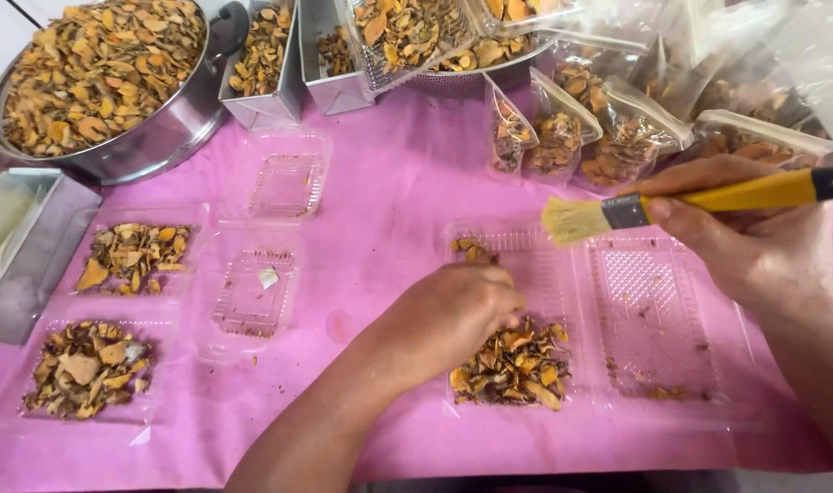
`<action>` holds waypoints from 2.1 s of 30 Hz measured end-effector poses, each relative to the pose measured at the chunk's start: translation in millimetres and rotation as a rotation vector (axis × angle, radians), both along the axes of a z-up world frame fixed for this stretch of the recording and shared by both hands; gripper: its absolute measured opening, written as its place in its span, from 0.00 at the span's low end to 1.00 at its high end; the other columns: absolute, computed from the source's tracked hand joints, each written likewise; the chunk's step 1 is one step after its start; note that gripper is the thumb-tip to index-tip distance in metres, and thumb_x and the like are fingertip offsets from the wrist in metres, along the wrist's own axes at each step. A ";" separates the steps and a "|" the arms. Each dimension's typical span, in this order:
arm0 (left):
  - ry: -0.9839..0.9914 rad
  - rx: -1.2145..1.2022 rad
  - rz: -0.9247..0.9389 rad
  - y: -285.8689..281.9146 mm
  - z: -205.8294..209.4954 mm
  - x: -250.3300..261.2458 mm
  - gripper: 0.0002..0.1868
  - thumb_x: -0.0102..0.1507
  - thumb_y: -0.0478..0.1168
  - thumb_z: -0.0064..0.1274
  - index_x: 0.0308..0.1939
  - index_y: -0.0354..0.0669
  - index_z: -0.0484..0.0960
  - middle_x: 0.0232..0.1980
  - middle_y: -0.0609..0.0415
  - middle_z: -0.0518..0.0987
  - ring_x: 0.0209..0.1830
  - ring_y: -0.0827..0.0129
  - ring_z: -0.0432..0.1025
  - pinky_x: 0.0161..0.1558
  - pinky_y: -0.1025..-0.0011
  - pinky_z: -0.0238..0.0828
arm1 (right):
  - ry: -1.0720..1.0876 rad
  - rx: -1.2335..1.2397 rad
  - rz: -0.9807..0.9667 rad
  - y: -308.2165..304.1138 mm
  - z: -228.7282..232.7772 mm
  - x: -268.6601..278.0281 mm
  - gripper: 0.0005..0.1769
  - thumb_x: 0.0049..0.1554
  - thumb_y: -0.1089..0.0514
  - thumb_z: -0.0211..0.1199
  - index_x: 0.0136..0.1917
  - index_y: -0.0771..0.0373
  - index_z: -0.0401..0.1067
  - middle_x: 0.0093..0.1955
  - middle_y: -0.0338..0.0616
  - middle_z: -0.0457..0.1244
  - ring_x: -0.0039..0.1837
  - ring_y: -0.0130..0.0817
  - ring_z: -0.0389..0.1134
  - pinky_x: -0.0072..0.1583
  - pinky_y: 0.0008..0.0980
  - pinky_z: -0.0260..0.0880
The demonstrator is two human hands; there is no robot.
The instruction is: Manually sorting and packaging dried herbal pieces into plastic containers and bags using hands and a brush.
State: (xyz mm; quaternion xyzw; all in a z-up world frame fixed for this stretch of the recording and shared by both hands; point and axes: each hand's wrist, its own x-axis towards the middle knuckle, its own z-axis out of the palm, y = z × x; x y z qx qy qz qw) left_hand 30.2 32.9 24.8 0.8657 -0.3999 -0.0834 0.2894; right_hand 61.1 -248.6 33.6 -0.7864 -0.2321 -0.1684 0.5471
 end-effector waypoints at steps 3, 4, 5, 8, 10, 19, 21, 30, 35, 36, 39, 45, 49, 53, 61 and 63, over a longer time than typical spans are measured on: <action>0.054 0.205 0.031 -7.9 -15.3 -4.1 0.17 0.62 0.37 0.64 0.22 0.40 0.74 0.30 0.54 0.76 0.32 0.61 0.74 0.38 0.59 0.73 | -0.042 0.043 0.039 -0.6 0.9 -2.6 0.09 0.63 0.65 0.65 0.56 0.71 0.75 0.48 0.49 0.67 0.45 0.31 0.67 0.48 0.22 0.66; 0.046 0.207 0.032 -12.0 -24.3 -7.3 0.17 0.62 0.37 0.64 0.22 0.40 0.74 0.30 0.54 0.76 0.32 0.61 0.74 0.38 0.59 0.73 | -0.050 0.044 0.039 -4.4 -3.4 -2.6 0.09 0.63 0.65 0.65 0.56 0.71 0.75 0.48 0.49 0.67 0.45 0.31 0.67 0.48 0.22 0.66; 0.003 0.225 0.026 -15.9 -31.1 -6.0 0.15 0.61 0.35 0.64 0.22 0.41 0.76 0.27 0.54 0.77 0.30 0.63 0.75 0.42 0.60 0.75 | -0.118 0.009 0.111 -8.2 -5.8 0.0 0.09 0.61 0.64 0.64 0.55 0.68 0.74 0.46 0.46 0.69 0.41 0.28 0.68 0.42 0.19 0.68; -0.108 0.283 0.022 -24.2 -48.7 -1.5 0.09 0.53 0.25 0.57 0.22 0.42 0.78 0.25 0.52 0.78 0.25 0.60 0.75 0.36 0.59 0.74 | -0.113 -0.006 0.112 -9.6 -4.8 -9.1 0.11 0.59 0.63 0.64 0.55 0.67 0.75 0.44 0.43 0.69 0.38 0.26 0.67 0.38 0.18 0.66; -0.153 0.318 0.026 -26.5 -48.6 -3.8 0.15 0.46 0.17 0.50 0.22 0.43 0.78 0.24 0.50 0.77 0.23 0.55 0.73 0.26 0.56 0.70 | -0.017 0.015 0.046 -11.1 -3.0 -15.7 0.12 0.60 0.64 0.64 0.57 0.69 0.76 0.43 0.44 0.67 0.39 0.27 0.65 0.41 0.19 0.63; 0.187 0.140 0.271 -10.8 -8.2 -19.8 0.03 0.66 0.33 0.56 0.39 0.42 0.85 0.38 0.52 0.86 0.37 0.61 0.80 0.37 0.63 0.76 | -0.013 -0.025 0.093 -10.2 6.0 -42.4 0.14 0.56 0.65 0.65 0.56 0.69 0.75 0.37 0.43 0.67 0.29 0.22 0.58 0.30 0.18 0.57; 0.238 -0.049 0.345 -6.8 -1.4 -20.3 0.07 0.63 0.33 0.54 0.42 0.42 0.87 0.42 0.50 0.88 0.37 0.64 0.83 0.44 0.71 0.80 | 0.029 0.017 0.002 0.3 9.1 -56.9 0.12 0.58 0.61 0.66 0.55 0.64 0.77 0.41 0.42 0.70 0.30 0.21 0.60 0.30 0.18 0.56; 0.476 -0.419 0.449 16.7 10.5 -27.3 0.05 0.60 0.34 0.65 0.38 0.44 0.86 0.38 0.55 0.87 0.37 0.72 0.82 0.45 0.75 0.82 | 0.118 -0.012 -0.018 8.2 -17.1 -82.4 0.13 0.56 0.62 0.65 0.55 0.62 0.78 0.50 0.44 0.74 0.39 0.29 0.71 0.36 0.22 0.68; 0.934 -1.006 0.357 9.4 -11.1 -15.9 0.06 0.60 0.24 0.60 0.41 0.31 0.84 0.37 0.43 0.84 0.37 0.62 0.81 0.46 0.65 0.86 | -0.082 0.110 0.002 23.7 -6.0 -108.6 0.13 0.59 0.61 0.61 0.57 0.67 0.73 0.49 0.47 0.72 0.37 0.24 0.70 0.28 0.13 0.63; 1.024 -1.082 0.371 8.3 -13.8 -14.2 0.07 0.61 0.22 0.58 0.42 0.30 0.84 0.36 0.43 0.83 0.36 0.62 0.80 0.43 0.66 0.86 | -0.073 0.059 0.107 27.4 -7.9 -108.1 0.11 0.59 0.62 0.60 0.54 0.65 0.75 0.54 0.48 0.74 0.45 0.31 0.82 0.27 0.10 0.73; 0.948 -1.012 0.308 15.1 -12.2 -12.8 0.09 0.60 0.22 0.60 0.42 0.32 0.86 0.41 0.42 0.85 0.40 0.62 0.80 0.47 0.69 0.84 | 0.173 0.103 0.003 19.4 -22.8 -100.2 0.11 0.53 0.61 0.68 0.49 0.66 0.82 0.45 0.46 0.77 0.46 0.33 0.80 0.47 0.27 0.81; -0.241 -0.369 0.104 19.6 -23.4 -11.3 0.05 0.62 0.27 0.59 0.37 0.38 0.86 0.40 0.50 0.85 0.40 0.63 0.80 0.46 0.69 0.82 | -0.010 0.580 0.324 26.2 10.0 -77.4 0.11 0.62 0.64 0.62 0.58 0.67 0.74 0.57 0.53 0.71 0.60 0.45 0.77 0.62 0.34 0.83; -0.689 -0.099 0.039 24.8 -13.7 -26.4 0.14 0.55 0.30 0.65 0.44 0.40 0.83 0.45 0.51 0.81 0.47 0.57 0.74 0.47 0.60 0.70 | 0.110 0.485 0.083 42.5 13.9 -74.8 0.13 0.58 0.66 0.62 0.56 0.75 0.72 0.51 0.63 0.70 0.46 0.50 0.77 0.51 0.39 0.86; -0.933 0.069 -0.023 22.0 4.2 -51.8 0.07 0.61 0.24 0.59 0.36 0.37 0.80 0.39 0.48 0.79 0.39 0.61 0.72 0.45 0.65 0.72 | 0.086 0.013 -0.023 52.6 6.1 -77.5 0.12 0.57 0.63 0.64 0.54 0.69 0.75 0.49 0.51 0.73 0.48 0.36 0.77 0.49 0.28 0.81; -0.805 0.131 -0.015 26.9 -1.9 -51.3 0.13 0.58 0.27 0.66 0.46 0.36 0.83 0.43 0.49 0.83 0.39 0.65 0.77 0.45 0.67 0.78 | 0.102 -0.213 0.068 51.2 6.1 -86.2 0.13 0.55 0.53 0.66 0.51 0.58 0.82 0.45 0.38 0.75 0.45 0.28 0.78 0.48 0.26 0.80; -0.787 -0.021 0.050 29.5 -2.8 -38.6 0.14 0.56 0.25 0.68 0.43 0.37 0.83 0.43 0.49 0.84 0.39 0.65 0.79 0.43 0.68 0.82 | 0.050 -0.286 -0.052 48.6 -2.2 -76.9 0.10 0.54 0.56 0.68 0.50 0.55 0.82 0.47 0.37 0.76 0.47 0.29 0.78 0.51 0.30 0.80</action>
